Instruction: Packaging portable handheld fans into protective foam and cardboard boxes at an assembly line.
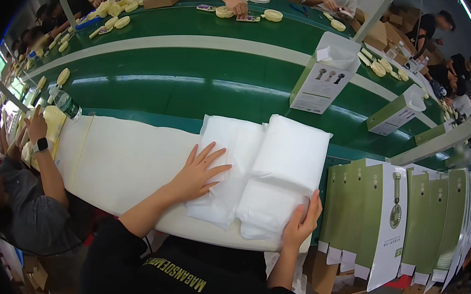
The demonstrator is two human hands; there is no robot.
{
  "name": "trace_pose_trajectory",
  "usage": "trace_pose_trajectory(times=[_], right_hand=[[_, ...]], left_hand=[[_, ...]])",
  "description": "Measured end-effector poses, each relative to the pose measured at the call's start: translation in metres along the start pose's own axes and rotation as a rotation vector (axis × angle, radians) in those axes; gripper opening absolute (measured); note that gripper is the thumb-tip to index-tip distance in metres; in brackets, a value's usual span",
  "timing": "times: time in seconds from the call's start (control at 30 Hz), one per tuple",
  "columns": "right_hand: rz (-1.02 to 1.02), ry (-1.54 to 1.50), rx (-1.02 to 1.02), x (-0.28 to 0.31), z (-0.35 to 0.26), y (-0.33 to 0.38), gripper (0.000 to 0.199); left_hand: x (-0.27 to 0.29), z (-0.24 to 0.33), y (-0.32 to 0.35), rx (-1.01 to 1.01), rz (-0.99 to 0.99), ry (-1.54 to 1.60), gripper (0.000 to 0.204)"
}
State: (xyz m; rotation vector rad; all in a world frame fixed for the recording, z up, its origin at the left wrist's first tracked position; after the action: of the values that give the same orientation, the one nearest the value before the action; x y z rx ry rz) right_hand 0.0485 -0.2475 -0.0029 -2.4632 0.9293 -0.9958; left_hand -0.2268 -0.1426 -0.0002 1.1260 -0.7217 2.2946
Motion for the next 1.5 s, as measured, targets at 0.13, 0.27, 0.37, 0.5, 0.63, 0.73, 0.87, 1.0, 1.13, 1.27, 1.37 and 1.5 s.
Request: trace_pose_trajectory(times=[0.13,0.27,0.37,0.5,0.63,0.73,0.87,1.0,1.13,1.27,1.37,1.5], right_hand=[[0.014,0.000,0.011,-0.001,-0.004,0.001,0.045],[0.020,-0.023,-0.024,-0.001,-0.001,0.003,0.043],[0.115,-0.185,-0.165,-0.001,0.002,0.006,0.032],[0.198,-0.243,-0.215,0.002,0.012,0.010,0.012],[0.225,-0.197,-0.161,0.002,0.013,0.007,0.005],[0.222,-0.180,-0.137,0.000,0.008,0.005,0.009],[0.238,-0.131,-0.123,0.005,0.015,0.008,0.012],[0.204,-0.117,-0.101,0.010,0.027,0.007,0.019],[0.174,-0.151,-0.128,0.004,0.017,0.002,0.026],[0.165,-0.134,-0.126,0.004,0.004,0.001,0.030],[0.186,-0.119,-0.143,0.006,0.001,0.003,0.030],[0.347,-0.062,-0.153,0.003,-0.027,0.013,0.026]], left_hand=[[-0.003,-0.003,0.003,-0.028,-0.022,-0.009,0.038],[0.004,-0.003,0.004,-0.042,0.070,0.131,0.030],[0.008,-0.008,0.005,-0.038,0.171,0.235,0.023],[0.011,-0.020,0.007,-0.017,0.311,0.337,0.014],[0.014,-0.029,0.013,0.018,0.406,0.388,0.009],[0.030,-0.035,0.019,0.044,0.444,0.388,0.008],[0.084,-0.053,0.032,0.132,0.742,-0.036,0.017],[0.136,-0.105,0.121,0.485,0.952,-0.382,0.040],[0.180,-0.136,0.216,0.761,0.915,-0.635,0.053],[0.202,-0.160,0.252,0.821,0.545,-0.278,0.055],[0.214,-0.150,0.247,0.966,0.342,-0.133,0.041],[0.185,-0.155,0.235,0.859,0.602,0.198,0.035]])
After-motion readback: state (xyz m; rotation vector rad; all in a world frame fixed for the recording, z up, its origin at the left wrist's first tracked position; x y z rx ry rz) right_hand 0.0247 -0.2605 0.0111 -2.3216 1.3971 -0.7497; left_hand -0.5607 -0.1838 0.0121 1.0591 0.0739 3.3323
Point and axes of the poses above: each hand's wrist, its own y-axis away from the middle knuckle, its own x-axis out of the back of the hand, z = x × y, the point moved 2 cm from there along -y, towards the middle knuckle, and after that the axes turned 8 degrees about y, right-handed, at the moved point
